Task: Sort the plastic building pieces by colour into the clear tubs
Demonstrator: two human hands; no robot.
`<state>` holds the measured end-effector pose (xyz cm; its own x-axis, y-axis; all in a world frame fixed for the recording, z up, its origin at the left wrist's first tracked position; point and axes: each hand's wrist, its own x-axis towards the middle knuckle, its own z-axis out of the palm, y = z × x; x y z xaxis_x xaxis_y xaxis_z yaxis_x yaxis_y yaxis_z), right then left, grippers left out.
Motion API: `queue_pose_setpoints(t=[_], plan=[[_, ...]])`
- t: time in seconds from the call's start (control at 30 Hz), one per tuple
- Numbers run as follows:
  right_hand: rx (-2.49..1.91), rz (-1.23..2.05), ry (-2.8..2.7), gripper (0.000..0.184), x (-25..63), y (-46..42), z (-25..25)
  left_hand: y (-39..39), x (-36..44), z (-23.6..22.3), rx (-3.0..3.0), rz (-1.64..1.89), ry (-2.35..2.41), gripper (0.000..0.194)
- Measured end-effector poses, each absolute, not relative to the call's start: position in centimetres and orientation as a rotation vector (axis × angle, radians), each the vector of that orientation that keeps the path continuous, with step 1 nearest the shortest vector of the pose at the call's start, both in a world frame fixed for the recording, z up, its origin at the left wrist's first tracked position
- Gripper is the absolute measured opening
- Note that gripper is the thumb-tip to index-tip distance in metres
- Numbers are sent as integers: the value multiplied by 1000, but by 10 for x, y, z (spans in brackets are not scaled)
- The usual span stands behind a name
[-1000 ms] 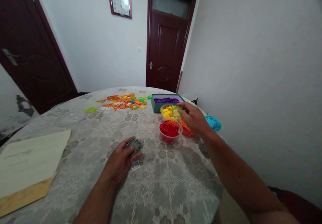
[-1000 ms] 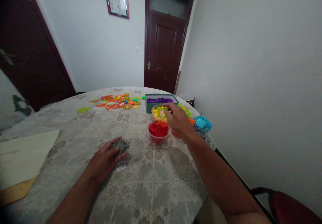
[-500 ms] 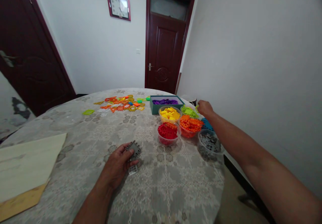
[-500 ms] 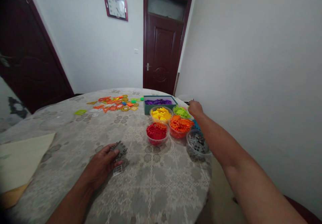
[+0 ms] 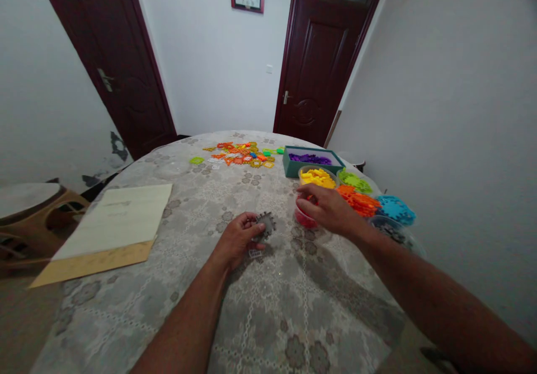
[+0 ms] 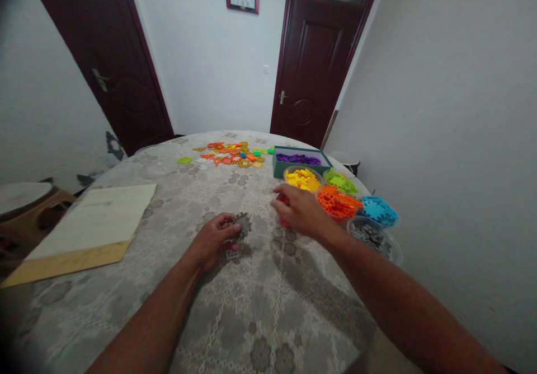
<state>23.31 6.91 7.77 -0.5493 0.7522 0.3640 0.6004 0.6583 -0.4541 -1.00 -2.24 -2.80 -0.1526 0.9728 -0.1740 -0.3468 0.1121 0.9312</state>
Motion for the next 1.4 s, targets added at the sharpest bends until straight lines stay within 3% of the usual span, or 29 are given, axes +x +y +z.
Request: queue_pose_setpoints(t=[0.1, 0.3, 0.63, 0.77, 1.1, 1.4], plan=[[-978, 699, -2352, 37, 195, 33, 48, -24, -11, -26, 826, 1333, 1126, 42], [-1037, 745, -2184, 25, 174, 32, 7, -24, -12, -26, 850, 1293, 1102, 39], [-1083, 768, -2153, 28, 229, 28, 45, -15, -19, -38, 755, 1429, 1210, 34], [-1081, 728, -2176, 38, 255, 25, 56, -13, -19, -37, 735, 1440, 1227, 27], [-1202, 609, -2067, 33, 295, -12, 38, -10, -19, -38, 717, 1375, 1237, 25], [-1579, 43, -1653, 42, 419, 1, 35, -4, -21, -42, 706, 1384, 1267, 30]])
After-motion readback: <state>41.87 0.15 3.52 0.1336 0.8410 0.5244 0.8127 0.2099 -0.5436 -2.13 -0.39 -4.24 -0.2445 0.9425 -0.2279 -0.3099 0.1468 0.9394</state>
